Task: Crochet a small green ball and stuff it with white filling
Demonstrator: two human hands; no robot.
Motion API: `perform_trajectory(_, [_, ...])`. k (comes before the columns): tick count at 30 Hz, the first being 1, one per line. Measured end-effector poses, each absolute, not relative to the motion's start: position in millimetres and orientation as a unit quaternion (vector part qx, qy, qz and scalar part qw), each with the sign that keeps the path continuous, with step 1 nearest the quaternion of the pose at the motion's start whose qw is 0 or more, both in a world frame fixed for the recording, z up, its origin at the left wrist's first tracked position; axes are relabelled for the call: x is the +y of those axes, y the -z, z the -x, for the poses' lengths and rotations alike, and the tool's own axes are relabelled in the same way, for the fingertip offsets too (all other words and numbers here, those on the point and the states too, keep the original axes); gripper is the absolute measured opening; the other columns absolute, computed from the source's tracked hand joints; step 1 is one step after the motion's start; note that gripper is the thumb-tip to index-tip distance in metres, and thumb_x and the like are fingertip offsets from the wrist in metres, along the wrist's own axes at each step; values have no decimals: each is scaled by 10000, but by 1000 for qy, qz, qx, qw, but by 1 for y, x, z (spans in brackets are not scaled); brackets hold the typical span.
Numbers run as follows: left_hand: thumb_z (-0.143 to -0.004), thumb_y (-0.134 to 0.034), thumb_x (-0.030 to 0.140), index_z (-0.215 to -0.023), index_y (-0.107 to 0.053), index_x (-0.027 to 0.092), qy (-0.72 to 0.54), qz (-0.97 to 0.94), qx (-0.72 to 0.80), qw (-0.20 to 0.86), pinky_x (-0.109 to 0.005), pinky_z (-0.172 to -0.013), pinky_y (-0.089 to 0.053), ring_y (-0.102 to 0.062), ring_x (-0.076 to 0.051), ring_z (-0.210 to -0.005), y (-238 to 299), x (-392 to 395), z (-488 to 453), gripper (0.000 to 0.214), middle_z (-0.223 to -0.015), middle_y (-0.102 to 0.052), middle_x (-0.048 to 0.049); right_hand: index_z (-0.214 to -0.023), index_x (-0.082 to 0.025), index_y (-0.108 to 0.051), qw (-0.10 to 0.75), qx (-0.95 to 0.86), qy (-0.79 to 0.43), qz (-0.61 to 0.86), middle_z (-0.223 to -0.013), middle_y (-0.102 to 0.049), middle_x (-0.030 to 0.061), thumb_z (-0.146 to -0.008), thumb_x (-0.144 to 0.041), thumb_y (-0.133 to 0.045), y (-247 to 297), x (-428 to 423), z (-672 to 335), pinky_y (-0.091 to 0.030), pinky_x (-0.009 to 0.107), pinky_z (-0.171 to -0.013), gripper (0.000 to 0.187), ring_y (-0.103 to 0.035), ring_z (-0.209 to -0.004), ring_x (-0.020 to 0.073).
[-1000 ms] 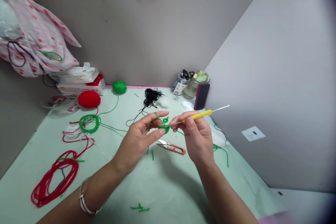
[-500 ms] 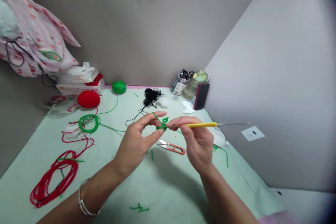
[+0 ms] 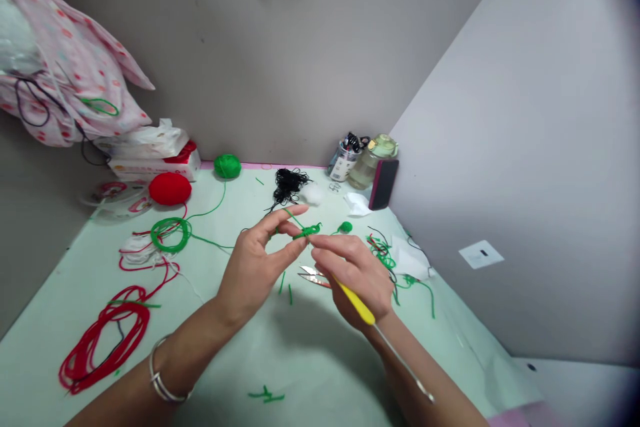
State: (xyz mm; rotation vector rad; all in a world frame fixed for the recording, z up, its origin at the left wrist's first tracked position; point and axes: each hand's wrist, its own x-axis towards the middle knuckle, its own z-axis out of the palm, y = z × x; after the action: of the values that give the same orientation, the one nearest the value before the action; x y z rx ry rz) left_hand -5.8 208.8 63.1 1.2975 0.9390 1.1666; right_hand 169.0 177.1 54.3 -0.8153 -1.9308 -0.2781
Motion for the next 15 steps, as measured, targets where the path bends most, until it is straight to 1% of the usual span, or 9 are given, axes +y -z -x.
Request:
perform_trajectory(3, [-872, -781, 315, -1292, -709, 275, -477, -529, 368, 597, -393, -1088, -405, -626, -220, -1018, -61, 208, 6, 428, -899, -648, 10, -1297, -296, -683, 504, -785, 111, 342, -1071, -795, 91, -971, -73, -615, -51, 178, -168, -639, 374, -730, 401, -757, -916, 218])
perform_trajectory(6, [-855, -806, 279, -1308, -703, 270, -495, -525, 368, 587, -367, -1126, -364, -608, -205, -1060, -59, 205, 2, 465, -914, -652, 15, -1261, -310, -715, 469, -784, 183, 364, -1029, -779, 74, -975, -83, -608, -47, 178, -168, -639, 367, -770, 381, -742, -917, 217])
perform_trajectory(7, [-846, -818, 276, -1318, -700, 276, -498, -512, 365, 597, -358, -1107, -375, -607, -197, -1038, -58, 204, 0, 487, -911, -648, 20, -1250, -304, -726, 458, -784, 207, 363, -1021, -775, 74, -969, -70, -604, -46, 177, -168, -638, 362, -784, 385, -738, -918, 216])
perform_trajectory(9, [-826, -844, 295, -1338, -692, 281, -488, -459, 341, 660, -342, -1016, -427, -608, -176, -939, -58, 204, -2, 535, -878, -632, 32, -1255, -295, -734, 448, -789, 229, 353, -1025, -776, 72, -952, -40, -606, -46, 177, -168, -638, 349, -790, 416, -735, -919, 214])
perform_trajectory(11, [-807, -862, 324, -1333, -697, 259, -456, -391, 300, 741, -327, -929, -452, -596, -159, -850, -59, 205, -3, 555, -830, -623, 37, -1289, -306, -723, 466, -788, 211, 343, -1046, -780, 66, -948, -40, -616, -47, 177, -170, -640, 345, -759, 446, -740, -914, 213])
perform_trajectory(12, [-795, -872, 333, -1314, -708, 243, -439, -365, 282, 771, -323, -913, -449, -591, -156, -833, -60, 206, -3, 551, -817, -631, 33, -1307, -321, -714, 480, -785, 186, 344, -1057, -781, 62, -953, -50, -619, -48, 177, -170, -641, 349, -741, 456, -743, -908, 213])
perform_trajectory(15, [-783, -878, 326, -1281, -733, 230, -402, -336, 253, 813, -322, -938, -420, -589, -164, -874, -62, 209, 0, 527, -851, -677, 8, -1302, -341, -715, 539, -765, 72, 346, -1054, -786, 63, -964, -68, -627, -53, 178, -172, -635, 369, -706, 444, -750, -882, 217])
